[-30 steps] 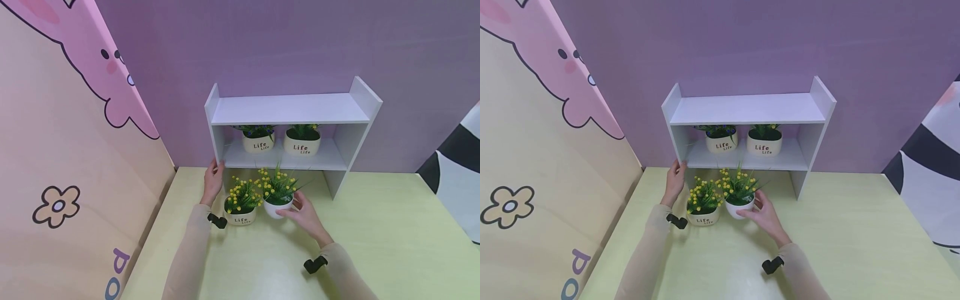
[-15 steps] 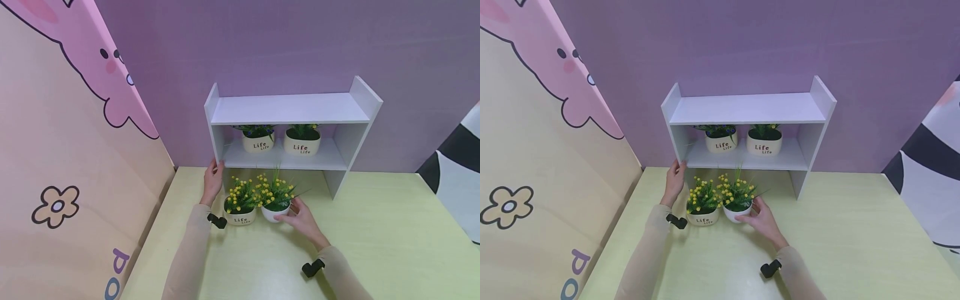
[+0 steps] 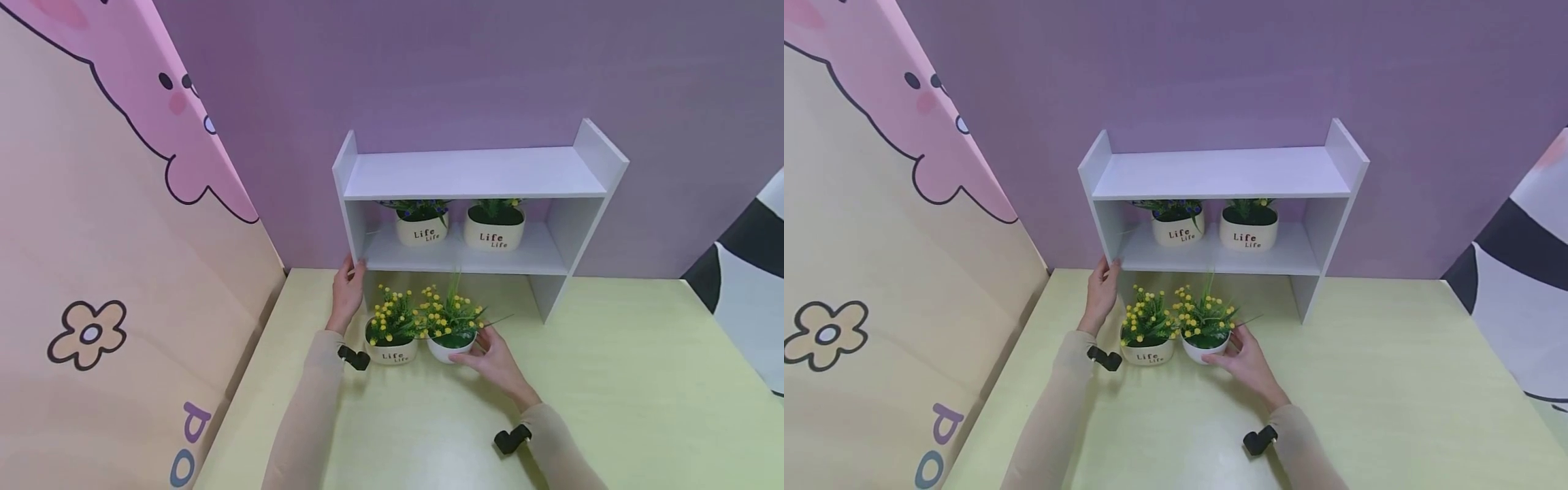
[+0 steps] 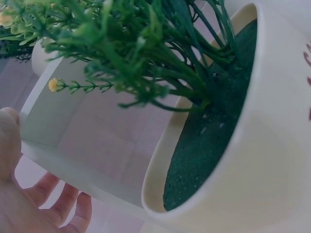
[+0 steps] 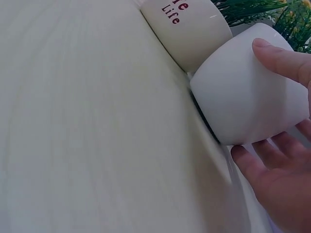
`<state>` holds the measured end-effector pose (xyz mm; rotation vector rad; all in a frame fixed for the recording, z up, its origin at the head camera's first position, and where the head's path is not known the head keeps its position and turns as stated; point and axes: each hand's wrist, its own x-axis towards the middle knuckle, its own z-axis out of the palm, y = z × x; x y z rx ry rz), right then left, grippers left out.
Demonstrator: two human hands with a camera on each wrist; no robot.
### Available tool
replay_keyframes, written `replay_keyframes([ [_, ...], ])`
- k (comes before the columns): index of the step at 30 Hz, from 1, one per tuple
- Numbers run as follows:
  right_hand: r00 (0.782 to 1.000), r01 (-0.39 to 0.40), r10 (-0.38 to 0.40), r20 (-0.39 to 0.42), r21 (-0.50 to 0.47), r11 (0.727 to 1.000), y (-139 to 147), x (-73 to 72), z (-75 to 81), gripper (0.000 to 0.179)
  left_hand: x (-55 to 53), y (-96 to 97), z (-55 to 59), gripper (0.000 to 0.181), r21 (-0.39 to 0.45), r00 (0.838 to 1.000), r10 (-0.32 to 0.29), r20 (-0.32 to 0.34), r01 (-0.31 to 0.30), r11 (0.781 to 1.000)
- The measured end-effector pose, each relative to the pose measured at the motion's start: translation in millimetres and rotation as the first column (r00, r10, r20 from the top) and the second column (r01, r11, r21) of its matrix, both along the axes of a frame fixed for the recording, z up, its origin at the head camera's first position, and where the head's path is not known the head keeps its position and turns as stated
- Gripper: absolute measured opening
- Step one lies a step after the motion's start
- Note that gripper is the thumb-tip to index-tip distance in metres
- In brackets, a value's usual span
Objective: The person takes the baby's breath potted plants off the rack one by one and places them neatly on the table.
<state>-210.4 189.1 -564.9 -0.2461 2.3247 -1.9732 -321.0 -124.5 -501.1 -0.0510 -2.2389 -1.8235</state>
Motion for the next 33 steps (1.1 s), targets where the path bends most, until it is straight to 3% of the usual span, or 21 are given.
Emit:
replay_keyframes([
  [14,0.997,-0.031,0.03,-0.066,-0.023,0.999,2,-2.4,-7.4,0.098,0.9,0.1,3.2,0.054,0.015,1.0,0.001,-0.006,-0.001,1.0],
  [33,0.997,-0.054,0.051,-0.061,-0.05,0.997,2,-0.5,-12.5,0.1,1.6,-0.2,0.6,0.056,0.014,1.0,-0.003,0.005,0.003,1.0],
])
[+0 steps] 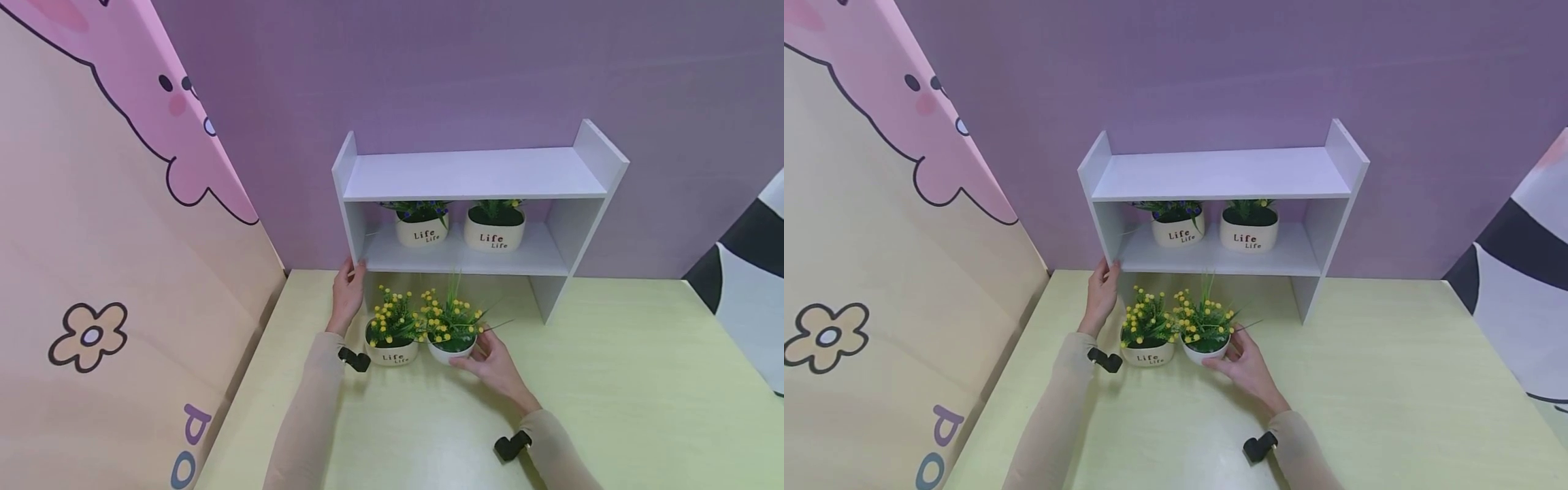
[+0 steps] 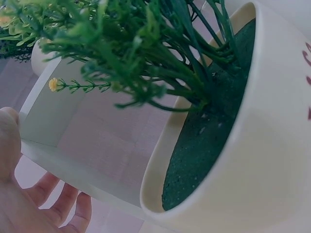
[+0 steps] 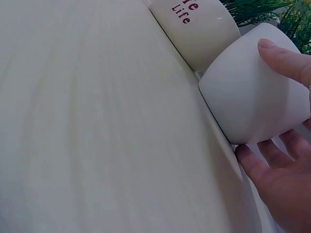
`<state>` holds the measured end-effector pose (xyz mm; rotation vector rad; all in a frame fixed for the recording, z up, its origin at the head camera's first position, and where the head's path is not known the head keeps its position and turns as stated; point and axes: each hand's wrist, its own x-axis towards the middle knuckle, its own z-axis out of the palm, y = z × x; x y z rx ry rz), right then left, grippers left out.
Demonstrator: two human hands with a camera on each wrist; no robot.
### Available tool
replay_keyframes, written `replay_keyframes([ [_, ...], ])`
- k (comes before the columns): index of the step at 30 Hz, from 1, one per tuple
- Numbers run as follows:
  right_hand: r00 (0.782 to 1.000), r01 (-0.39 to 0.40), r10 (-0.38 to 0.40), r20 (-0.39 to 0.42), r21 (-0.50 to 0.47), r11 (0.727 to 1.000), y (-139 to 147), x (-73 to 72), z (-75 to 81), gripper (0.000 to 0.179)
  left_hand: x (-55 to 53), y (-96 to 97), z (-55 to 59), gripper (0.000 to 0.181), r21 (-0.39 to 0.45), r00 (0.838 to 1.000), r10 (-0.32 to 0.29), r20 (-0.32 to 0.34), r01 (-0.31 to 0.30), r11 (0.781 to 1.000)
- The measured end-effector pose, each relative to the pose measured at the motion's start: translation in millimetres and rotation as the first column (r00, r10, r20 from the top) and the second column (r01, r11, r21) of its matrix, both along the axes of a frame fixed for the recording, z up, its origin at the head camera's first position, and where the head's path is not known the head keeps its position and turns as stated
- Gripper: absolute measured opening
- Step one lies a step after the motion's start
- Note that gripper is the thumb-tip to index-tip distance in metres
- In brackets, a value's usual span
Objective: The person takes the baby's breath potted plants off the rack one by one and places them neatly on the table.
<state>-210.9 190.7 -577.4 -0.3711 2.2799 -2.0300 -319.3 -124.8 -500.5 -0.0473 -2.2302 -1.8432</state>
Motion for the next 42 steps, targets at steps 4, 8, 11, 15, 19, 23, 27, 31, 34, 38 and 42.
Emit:
replay_keyframes([
  [4,1.0,0.008,-0.008,0.004,0.013,1.0,0,0.6,0.5,0.099,-0.6,0.0,-0.7,0.056,0.004,1.0,-0.001,-0.004,0.001,1.0],
  [8,1.0,0.006,-0.006,0.005,0.013,1.0,0,2.2,0.7,0.098,0.0,-0.3,-1.5,0.055,0.002,1.0,-0.001,-0.007,0.001,1.0],
  [11,1.0,-0.002,0.002,0.0,0.009,1.0,0,3.3,0.9,0.096,-0.3,-0.5,-2.0,0.054,0.005,1.0,-0.002,-0.01,0.002,1.0],
  [15,1.0,-0.003,0.003,-0.012,0.012,1.0,2,5.1,3.9,0.094,0.0,-0.3,-1.4,0.054,0.005,1.0,-0.001,-0.008,0.001,1.0],
  [19,1.0,0.003,-0.003,-0.022,0.01,1.0,4,5.7,7.8,0.09,0.2,-0.2,-1.0,0.054,-0.003,1.0,0.002,-0.001,-0.002,1.0],
  [23,0.999,0.027,-0.026,-0.029,0.022,0.999,7,5.1,12.7,0.089,-0.2,0.0,-1.0,0.055,-0.009,1.0,0.003,0.003,-0.003,1.0],
  [27,0.999,0.049,-0.048,-0.018,0.036,0.998,11,6.2,19.7,0.094,-0.3,0.1,-0.5,0.056,-0.008,1.0,0.003,0.001,-0.003,1.0],
  [31,0.997,0.073,-0.071,-0.035,0.063,0.995,14,7.3,25.2,0.098,-0.4,-0.2,-0.6,0.056,-0.009,1.0,0.001,-0.004,-0.001,1.0],
  [34,0.994,0.088,-0.084,-0.064,0.067,0.994,17,7.1,28.5,0.097,-0.5,-0.5,-0.6,0.055,-0.008,1.0,-0.002,-0.009,0.002,1.0],
  [38,0.991,0.096,-0.09,-0.099,0.051,0.994,19,6.3,31.9,0.096,-0.4,-0.9,-0.6,0.055,-0.013,1.0,-0.002,-0.013,0.002,1.0],
  [42,0.986,0.104,-0.099,-0.136,0.032,0.994,21,6.5,34.8,0.094,0.1,-1.1,-1.4,0.055,-0.016,1.0,-0.003,-0.01,0.003,1.0],
])
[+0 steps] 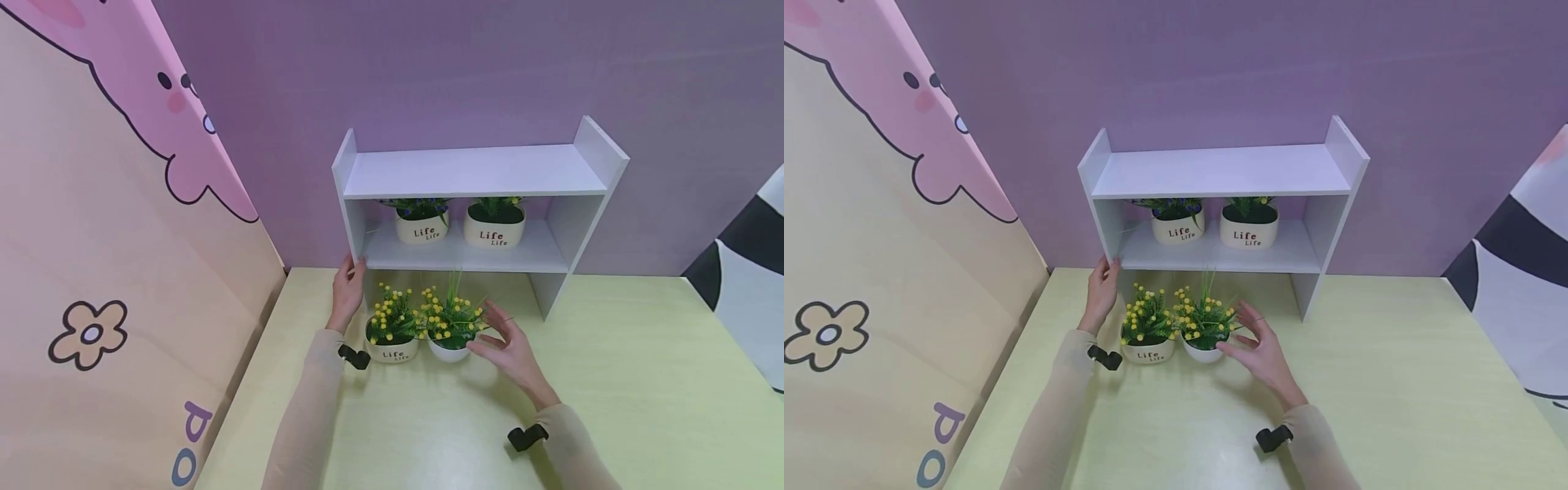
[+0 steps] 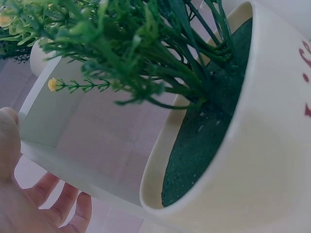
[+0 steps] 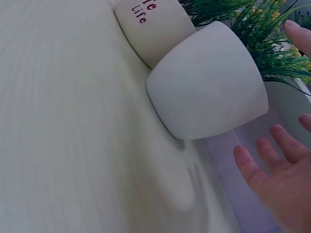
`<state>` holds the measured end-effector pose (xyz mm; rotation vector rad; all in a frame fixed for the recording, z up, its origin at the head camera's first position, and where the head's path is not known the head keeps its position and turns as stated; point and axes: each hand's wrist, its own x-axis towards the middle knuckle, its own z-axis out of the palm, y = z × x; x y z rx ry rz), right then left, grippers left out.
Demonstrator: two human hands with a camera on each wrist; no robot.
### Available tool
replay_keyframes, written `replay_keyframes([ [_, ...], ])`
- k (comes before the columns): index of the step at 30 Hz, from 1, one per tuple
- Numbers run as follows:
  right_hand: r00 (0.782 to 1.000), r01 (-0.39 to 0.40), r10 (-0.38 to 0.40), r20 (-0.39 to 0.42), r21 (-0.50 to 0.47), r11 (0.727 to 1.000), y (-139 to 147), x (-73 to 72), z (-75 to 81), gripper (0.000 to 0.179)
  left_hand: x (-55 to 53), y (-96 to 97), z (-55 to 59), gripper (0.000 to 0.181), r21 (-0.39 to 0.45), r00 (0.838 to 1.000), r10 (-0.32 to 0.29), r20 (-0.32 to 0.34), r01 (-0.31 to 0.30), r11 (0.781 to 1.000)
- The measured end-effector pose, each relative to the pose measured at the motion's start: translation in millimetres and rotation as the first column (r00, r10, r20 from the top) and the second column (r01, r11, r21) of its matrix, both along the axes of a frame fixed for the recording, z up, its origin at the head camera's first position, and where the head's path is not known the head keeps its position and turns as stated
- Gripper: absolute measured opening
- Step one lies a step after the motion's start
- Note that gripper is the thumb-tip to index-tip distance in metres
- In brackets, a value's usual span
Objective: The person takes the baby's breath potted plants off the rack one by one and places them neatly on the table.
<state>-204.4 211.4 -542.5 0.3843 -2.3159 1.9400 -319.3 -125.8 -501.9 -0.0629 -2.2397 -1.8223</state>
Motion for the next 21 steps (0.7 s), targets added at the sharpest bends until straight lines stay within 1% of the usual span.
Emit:
replay_keyframes([
  [7,0.997,0.018,-0.02,-0.078,-0.027,0.999,3,-1.3,5.0,0.089,-1.3,-0.5,-0.6,0.056,-0.002,1.0,-0.001,0.005,0.001,1.0],
  [15,0.992,0.038,-0.052,-0.116,-0.121,0.992,7,0.2,14.5,0.082,-0.4,-0.7,-0.2,0.055,-0.002,1.0,-0.005,-0.003,0.005,1.0],
  [21,0.989,0.038,-0.058,-0.139,-0.145,0.989,10,-1.0,25.8,0.081,0.2,-0.5,0.3,0.055,-0.01,1.0,-0.003,-0.002,0.003,1.0],
])
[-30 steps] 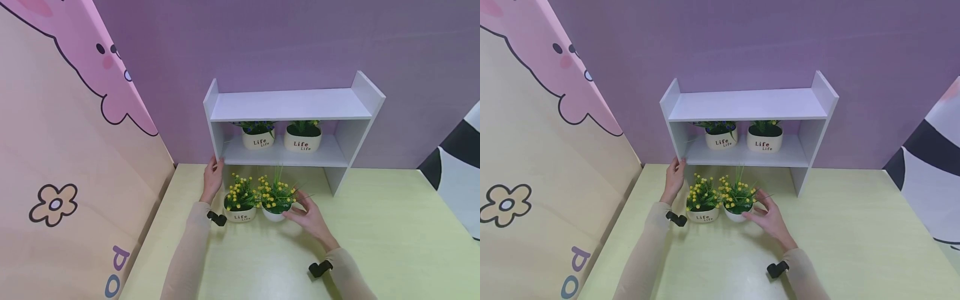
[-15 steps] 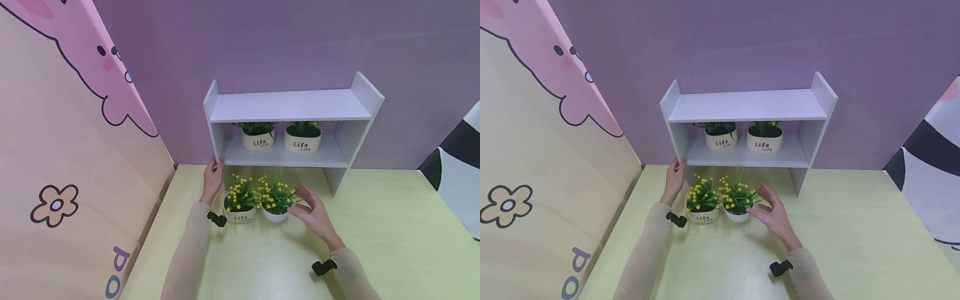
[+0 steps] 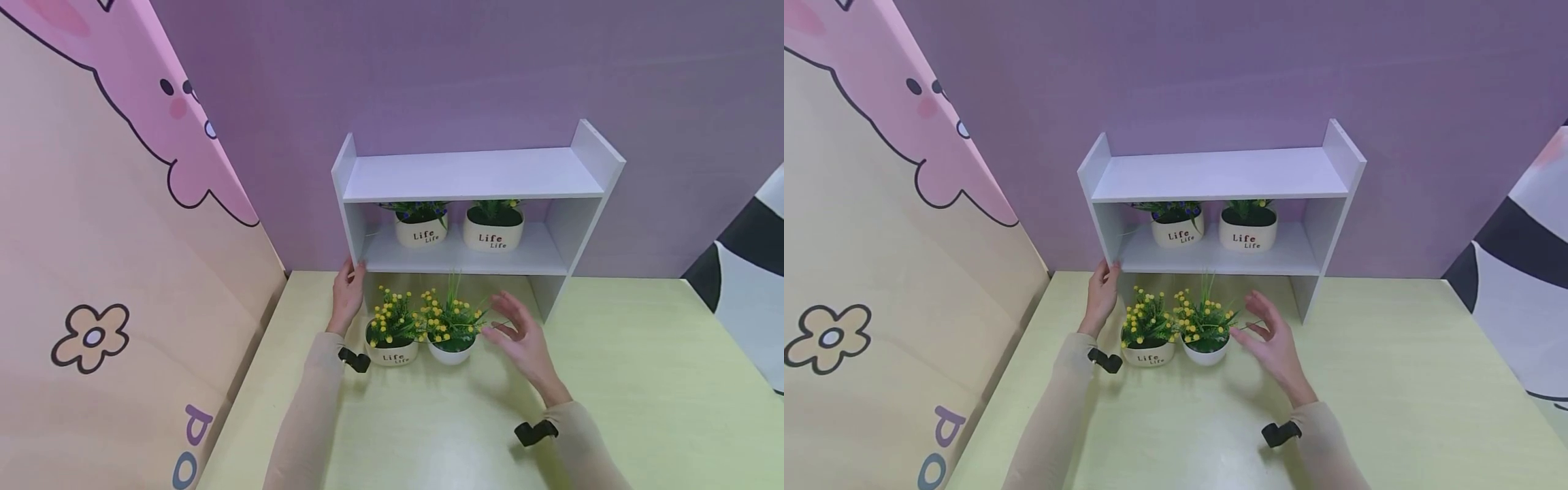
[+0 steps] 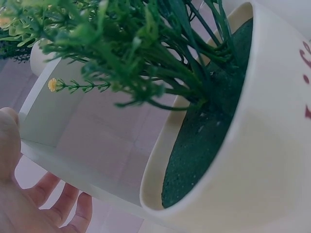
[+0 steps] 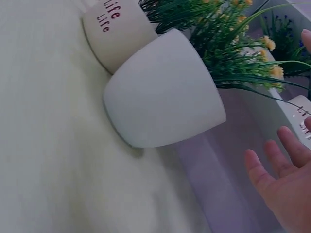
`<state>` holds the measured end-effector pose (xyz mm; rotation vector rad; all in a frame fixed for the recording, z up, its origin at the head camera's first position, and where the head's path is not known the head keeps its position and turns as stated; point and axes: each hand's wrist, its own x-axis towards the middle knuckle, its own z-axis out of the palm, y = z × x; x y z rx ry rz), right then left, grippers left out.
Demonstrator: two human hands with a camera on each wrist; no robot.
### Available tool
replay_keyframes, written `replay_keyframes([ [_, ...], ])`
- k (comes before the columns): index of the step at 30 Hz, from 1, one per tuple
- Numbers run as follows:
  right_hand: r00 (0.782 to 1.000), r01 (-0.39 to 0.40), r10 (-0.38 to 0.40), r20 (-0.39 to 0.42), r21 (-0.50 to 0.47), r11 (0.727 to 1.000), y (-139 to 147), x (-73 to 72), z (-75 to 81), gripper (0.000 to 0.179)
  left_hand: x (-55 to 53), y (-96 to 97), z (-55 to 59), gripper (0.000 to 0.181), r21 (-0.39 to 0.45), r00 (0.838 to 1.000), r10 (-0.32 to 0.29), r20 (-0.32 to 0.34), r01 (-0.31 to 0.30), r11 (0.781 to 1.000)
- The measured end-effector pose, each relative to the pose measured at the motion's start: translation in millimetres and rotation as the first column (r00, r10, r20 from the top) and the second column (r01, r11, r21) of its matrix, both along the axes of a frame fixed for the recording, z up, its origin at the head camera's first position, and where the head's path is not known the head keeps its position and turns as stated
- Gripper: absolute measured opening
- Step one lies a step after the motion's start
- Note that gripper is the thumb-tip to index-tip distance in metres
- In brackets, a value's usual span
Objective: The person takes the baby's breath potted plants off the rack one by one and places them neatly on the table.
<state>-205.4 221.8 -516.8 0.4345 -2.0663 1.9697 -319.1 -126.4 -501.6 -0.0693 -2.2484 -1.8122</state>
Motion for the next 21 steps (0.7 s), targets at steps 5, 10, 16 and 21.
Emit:
replay_keyframes([
  [5,1.0,-0.008,0.008,-0.026,-0.004,1.0,4,-1.6,8.6,0.079,0.1,0.3,-0.1,0.055,-0.001,1.0,0.001,0.001,-0.001,1.0],
  [10,0.999,0.009,-0.008,-0.038,0.027,1.0,6,-4.8,17.0,0.077,0.3,-0.3,0.5,0.055,-0.002,1.0,0.007,-0.001,-0.007,1.0],
  [16,0.998,0.021,-0.018,-0.052,0.07,0.997,7,-8.3,23.7,0.077,-0.7,-0.5,0.1,0.055,0.005,1.0,0.015,0.008,-0.015,1.0],
  [21,0.998,-0.001,0.007,-0.069,0.081,0.997,8,-12.0,28.2,0.082,-1.2,-0.3,-0.5,0.055,0.01,1.0,0.01,0.013,-0.011,1.0],
])
